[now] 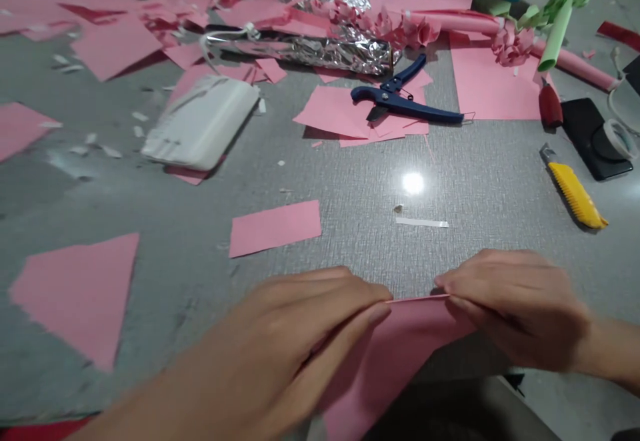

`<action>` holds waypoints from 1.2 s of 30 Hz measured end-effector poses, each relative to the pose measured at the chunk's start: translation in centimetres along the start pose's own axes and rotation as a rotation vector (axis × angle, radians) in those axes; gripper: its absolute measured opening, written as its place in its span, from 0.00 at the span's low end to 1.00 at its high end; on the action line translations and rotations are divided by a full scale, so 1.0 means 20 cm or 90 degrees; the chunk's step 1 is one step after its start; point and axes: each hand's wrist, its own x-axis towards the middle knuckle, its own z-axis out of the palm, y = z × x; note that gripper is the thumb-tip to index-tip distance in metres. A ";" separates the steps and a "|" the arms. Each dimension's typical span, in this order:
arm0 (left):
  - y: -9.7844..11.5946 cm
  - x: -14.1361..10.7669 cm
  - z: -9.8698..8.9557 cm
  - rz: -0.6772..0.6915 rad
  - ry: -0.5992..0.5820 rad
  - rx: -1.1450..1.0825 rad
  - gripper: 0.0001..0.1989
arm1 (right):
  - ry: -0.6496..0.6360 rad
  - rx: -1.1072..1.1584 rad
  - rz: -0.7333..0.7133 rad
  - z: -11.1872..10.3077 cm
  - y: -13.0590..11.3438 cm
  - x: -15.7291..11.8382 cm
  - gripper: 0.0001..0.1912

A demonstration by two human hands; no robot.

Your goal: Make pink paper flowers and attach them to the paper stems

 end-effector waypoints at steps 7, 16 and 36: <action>0.01 0.02 0.04 0.001 -0.076 -0.006 0.19 | -0.212 0.058 0.350 -0.13 -0.04 0.12 0.08; 0.05 0.07 0.12 0.006 -0.116 -0.010 0.12 | -0.346 0.071 0.374 -0.14 -0.05 0.19 0.17; -0.11 0.09 0.14 0.028 -0.067 -0.041 0.21 | -0.276 -0.090 0.186 -0.14 0.01 0.06 0.12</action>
